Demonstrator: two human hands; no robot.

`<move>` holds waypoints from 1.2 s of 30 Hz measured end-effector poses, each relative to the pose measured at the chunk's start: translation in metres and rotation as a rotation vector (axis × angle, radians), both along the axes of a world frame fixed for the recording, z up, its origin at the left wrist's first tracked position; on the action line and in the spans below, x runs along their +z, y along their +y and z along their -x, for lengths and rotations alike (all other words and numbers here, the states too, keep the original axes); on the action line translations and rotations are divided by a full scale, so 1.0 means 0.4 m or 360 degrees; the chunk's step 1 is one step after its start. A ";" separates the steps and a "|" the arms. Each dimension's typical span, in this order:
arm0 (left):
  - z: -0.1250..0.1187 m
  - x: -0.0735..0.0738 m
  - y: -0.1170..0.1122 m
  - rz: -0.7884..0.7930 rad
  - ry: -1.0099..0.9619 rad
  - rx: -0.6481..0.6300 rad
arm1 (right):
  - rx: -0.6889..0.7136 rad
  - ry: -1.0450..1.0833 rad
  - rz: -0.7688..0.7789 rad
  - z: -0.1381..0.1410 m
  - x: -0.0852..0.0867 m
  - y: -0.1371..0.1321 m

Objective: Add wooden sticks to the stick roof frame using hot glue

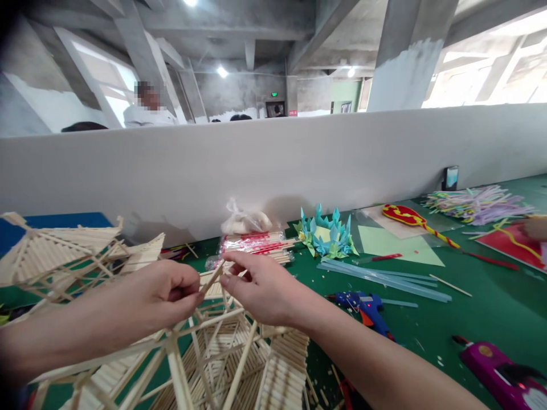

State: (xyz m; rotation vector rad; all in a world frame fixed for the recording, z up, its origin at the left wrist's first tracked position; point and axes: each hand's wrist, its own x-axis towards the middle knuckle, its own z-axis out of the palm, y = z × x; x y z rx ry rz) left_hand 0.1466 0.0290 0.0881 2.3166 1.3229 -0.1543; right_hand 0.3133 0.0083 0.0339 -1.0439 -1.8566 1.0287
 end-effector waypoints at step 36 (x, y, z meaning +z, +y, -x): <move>0.000 0.008 -0.014 -0.0075 0.0087 -0.0066 | 0.0035 -0.0066 -0.0078 -0.006 -0.008 0.003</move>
